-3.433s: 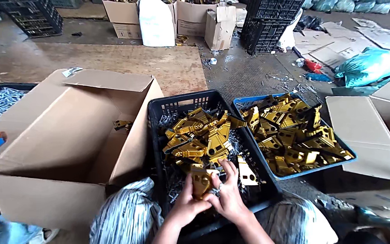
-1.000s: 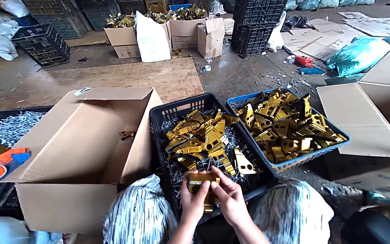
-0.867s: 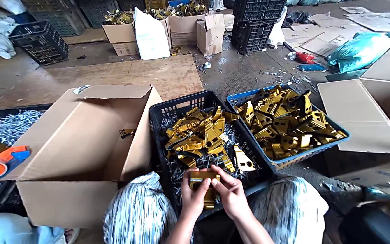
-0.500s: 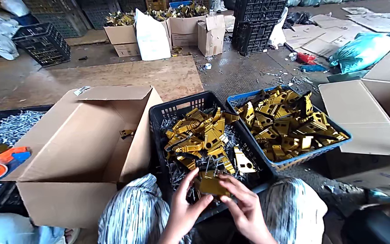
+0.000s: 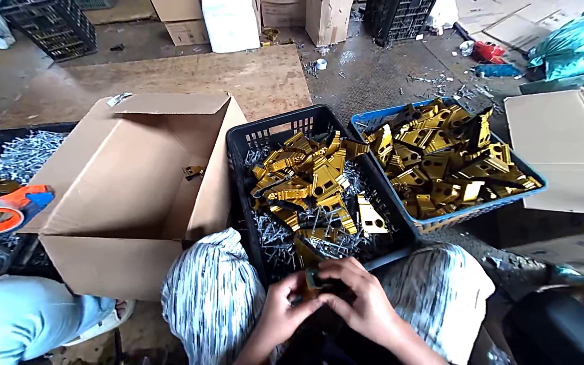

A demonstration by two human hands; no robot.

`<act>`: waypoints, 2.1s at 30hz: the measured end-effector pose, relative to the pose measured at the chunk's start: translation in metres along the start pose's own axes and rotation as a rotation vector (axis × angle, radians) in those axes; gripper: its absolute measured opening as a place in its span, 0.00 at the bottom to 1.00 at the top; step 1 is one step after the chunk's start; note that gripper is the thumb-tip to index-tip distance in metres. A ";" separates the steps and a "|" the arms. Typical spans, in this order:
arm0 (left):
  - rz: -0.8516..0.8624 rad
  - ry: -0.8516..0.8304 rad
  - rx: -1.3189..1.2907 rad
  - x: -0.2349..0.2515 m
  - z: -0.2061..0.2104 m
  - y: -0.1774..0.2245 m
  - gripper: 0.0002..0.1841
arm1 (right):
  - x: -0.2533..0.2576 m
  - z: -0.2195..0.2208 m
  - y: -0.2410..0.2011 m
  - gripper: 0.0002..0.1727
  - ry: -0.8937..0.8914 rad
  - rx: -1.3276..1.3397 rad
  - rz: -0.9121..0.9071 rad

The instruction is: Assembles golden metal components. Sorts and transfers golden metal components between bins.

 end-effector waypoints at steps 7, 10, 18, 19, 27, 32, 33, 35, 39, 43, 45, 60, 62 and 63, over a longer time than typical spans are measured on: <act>-0.056 -0.101 -0.053 -0.001 0.012 -0.011 0.27 | -0.012 0.012 0.004 0.07 -0.090 -0.075 0.110; -0.059 -0.164 -0.018 -0.006 0.015 -0.012 0.23 | -0.026 0.019 -0.002 0.09 -0.081 -0.107 0.101; -0.303 -0.075 0.075 -0.062 0.037 -0.046 0.22 | -0.083 0.027 -0.004 0.09 -0.263 0.177 0.350; -0.303 -0.081 0.082 -0.064 0.038 -0.048 0.22 | -0.089 0.028 -0.003 0.10 -0.270 0.203 0.363; -0.324 -0.109 0.177 -0.059 0.037 -0.060 0.21 | -0.088 0.040 -0.008 0.06 -0.241 0.035 0.475; -0.182 -0.076 0.217 -0.050 0.035 -0.039 0.24 | -0.076 0.034 -0.012 0.05 -0.164 -0.035 0.278; -0.098 -0.073 0.191 -0.045 0.034 -0.027 0.28 | -0.069 0.032 -0.015 0.06 -0.122 -0.094 0.156; 0.053 -0.113 0.072 -0.036 0.032 -0.007 0.38 | -0.050 0.029 -0.023 0.09 -0.065 -0.222 -0.021; 0.074 0.096 -0.171 -0.021 0.026 -0.008 0.36 | -0.026 0.044 -0.023 0.11 -0.045 -0.349 -0.148; 0.108 0.292 -0.223 -0.020 0.018 -0.025 0.25 | -0.025 0.063 -0.024 0.11 -0.046 -0.407 -0.172; 0.147 0.303 -0.234 -0.020 0.014 -0.027 0.24 | -0.024 0.067 -0.027 0.11 -0.042 -0.439 -0.182; -0.125 0.150 -0.201 0.006 0.006 -0.016 0.26 | 0.009 0.043 0.009 0.06 -0.068 -0.184 -0.036; -0.107 0.031 -0.094 0.000 -0.001 -0.009 0.30 | 0.013 0.035 0.015 0.06 -0.062 -0.033 0.066; -0.102 0.008 -0.038 -0.002 -0.006 -0.008 0.29 | 0.015 0.035 0.017 0.06 -0.073 0.029 0.083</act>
Point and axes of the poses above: each hand's wrist, its own x-axis towards the middle knuckle, its own z-axis out of the palm, y = z × x, the point moved 7 cm from there along x, towards the middle knuckle, and after that the axes turned 12 degrees about -z, right-handed, at the moved point
